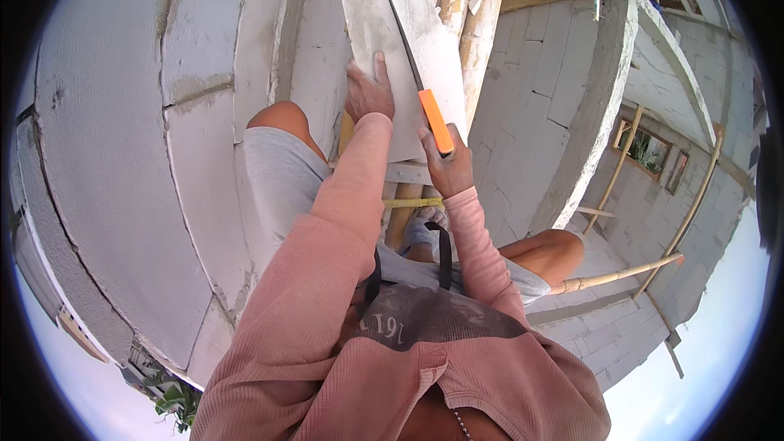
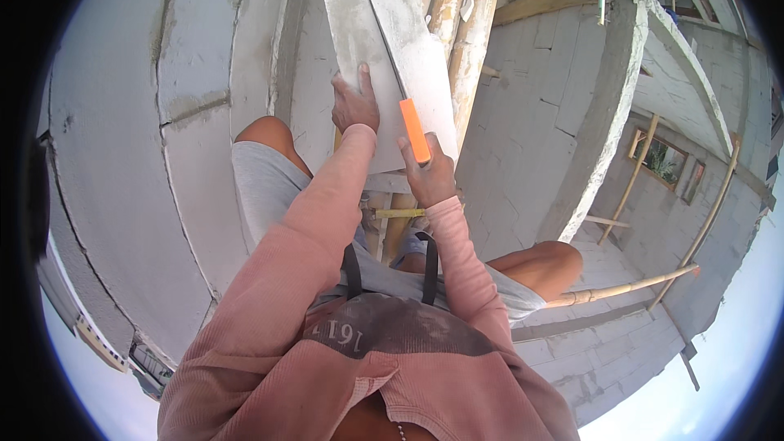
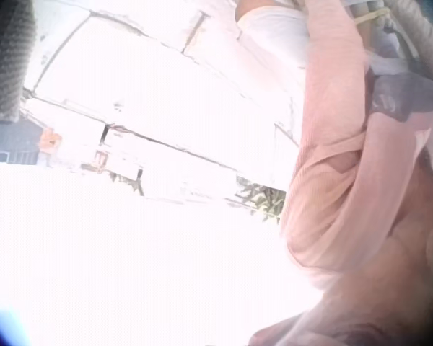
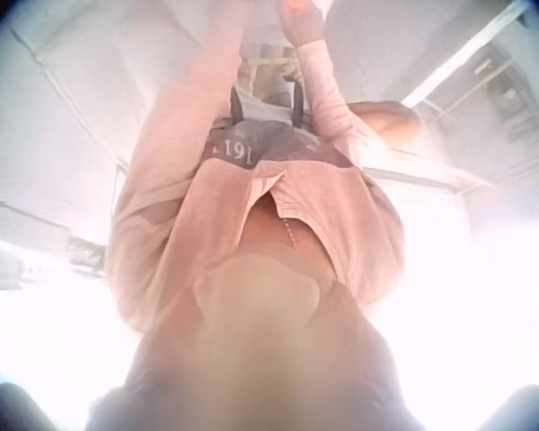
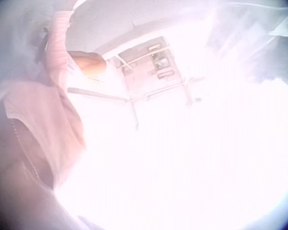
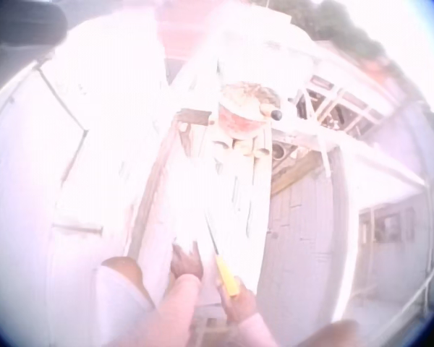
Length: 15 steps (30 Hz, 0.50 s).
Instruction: The person uses a hand saw to cut a lightweight concrete block, applies mortar to the top of a wall using a trowel, and then places the cut block into position, tapping it with a hammer to level it.
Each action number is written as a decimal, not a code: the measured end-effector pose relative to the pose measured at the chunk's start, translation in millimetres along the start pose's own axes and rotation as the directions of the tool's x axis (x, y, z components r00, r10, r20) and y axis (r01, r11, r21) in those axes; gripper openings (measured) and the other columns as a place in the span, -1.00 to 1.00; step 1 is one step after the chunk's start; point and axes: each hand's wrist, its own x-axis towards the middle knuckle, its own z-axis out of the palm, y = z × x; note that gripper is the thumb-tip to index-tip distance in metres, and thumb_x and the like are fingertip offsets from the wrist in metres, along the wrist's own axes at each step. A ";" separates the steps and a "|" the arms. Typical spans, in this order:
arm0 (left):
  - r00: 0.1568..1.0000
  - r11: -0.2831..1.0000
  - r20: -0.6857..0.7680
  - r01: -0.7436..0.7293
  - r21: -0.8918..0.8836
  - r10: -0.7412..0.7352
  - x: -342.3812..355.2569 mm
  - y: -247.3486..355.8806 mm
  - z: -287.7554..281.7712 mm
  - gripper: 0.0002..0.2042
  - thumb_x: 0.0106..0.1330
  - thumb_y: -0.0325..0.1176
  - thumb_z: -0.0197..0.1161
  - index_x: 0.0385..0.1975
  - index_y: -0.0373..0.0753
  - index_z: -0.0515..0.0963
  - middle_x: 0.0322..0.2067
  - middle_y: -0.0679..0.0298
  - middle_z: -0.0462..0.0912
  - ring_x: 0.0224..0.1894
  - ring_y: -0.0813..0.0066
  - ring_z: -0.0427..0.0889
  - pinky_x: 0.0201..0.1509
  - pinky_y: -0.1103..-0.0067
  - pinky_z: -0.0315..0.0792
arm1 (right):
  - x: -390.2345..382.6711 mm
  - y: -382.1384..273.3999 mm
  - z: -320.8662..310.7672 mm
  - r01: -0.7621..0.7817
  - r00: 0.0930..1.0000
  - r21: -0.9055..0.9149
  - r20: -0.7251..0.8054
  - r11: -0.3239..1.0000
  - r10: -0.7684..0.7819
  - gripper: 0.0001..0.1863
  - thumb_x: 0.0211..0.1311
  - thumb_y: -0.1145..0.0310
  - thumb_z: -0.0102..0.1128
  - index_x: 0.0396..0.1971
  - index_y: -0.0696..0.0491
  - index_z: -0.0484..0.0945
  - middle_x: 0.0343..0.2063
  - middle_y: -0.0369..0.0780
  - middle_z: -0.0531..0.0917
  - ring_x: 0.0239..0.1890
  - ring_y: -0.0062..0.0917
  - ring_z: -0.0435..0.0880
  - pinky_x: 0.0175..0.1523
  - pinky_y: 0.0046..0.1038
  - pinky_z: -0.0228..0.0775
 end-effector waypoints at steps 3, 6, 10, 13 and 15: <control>0.995 0.999 -0.087 -0.053 -0.012 0.052 9.0 -4.2 4.6 -0.42 0.51 0.15 -0.06 0.18 -0.28 0.29 0.11 -0.10 0.56 0.07 -0.14 0.61 0.18 0.14 0.47 | -104.4 18.5 -29.5 0.092 0.994 -0.070 -0.053 0.993 -0.096 -0.69 0.38 0.15 0.25 -0.30 0.12 0.50 -0.46 -0.03 0.67 -0.45 -0.04 0.69 -0.31 -0.20 0.51; 0.991 0.997 -0.112 -0.078 0.010 0.079 6.1 -5.7 -1.0 -0.42 0.51 0.16 -0.07 0.17 -0.30 0.28 0.10 -0.11 0.56 0.07 -0.15 0.61 0.17 0.13 0.48 | -105.7 11.1 -38.1 0.000 1.000 -0.032 -0.008 0.999 -0.001 -0.70 0.38 0.16 0.24 -0.33 0.12 0.50 -0.44 -0.02 0.67 -0.45 -0.03 0.69 -0.30 -0.20 0.51; 0.991 0.994 -0.081 -0.109 -0.008 0.108 5.4 -5.6 15.4 -0.40 0.51 0.16 -0.07 0.17 -0.33 0.27 0.11 -0.13 0.56 0.08 -0.17 0.60 0.18 0.13 0.47 | -9.8 8.2 -8.3 -0.024 0.999 0.067 -0.019 0.997 0.026 -0.68 0.38 0.20 0.26 -0.37 0.16 0.46 -0.59 -0.08 0.57 -0.52 -0.21 0.47 -0.35 -0.36 0.42; 0.992 0.995 -0.076 -0.099 0.004 0.099 13.2 -3.0 5.7 -0.40 0.51 0.17 -0.07 0.17 -0.32 0.26 0.11 -0.14 0.56 0.09 -0.16 0.59 0.18 0.14 0.47 | -13.2 9.8 -1.3 -0.032 0.999 0.121 0.002 0.992 0.032 -0.67 0.38 0.20 0.26 -0.37 0.17 0.46 -0.59 -0.07 0.57 -0.51 -0.22 0.47 -0.35 -0.36 0.42; 0.997 0.998 -0.049 -0.065 -0.013 0.065 0.3 -10.6 1.2 -0.41 0.50 0.16 -0.07 0.17 -0.32 0.27 0.11 -0.13 0.56 0.09 -0.16 0.60 0.18 0.14 0.47 | -40.8 15.1 -4.9 0.013 1.000 0.060 -0.004 0.998 -0.013 -0.68 0.38 0.17 0.24 -0.35 0.15 0.48 -0.52 -0.02 0.63 -0.41 -0.06 0.69 -0.31 -0.24 0.49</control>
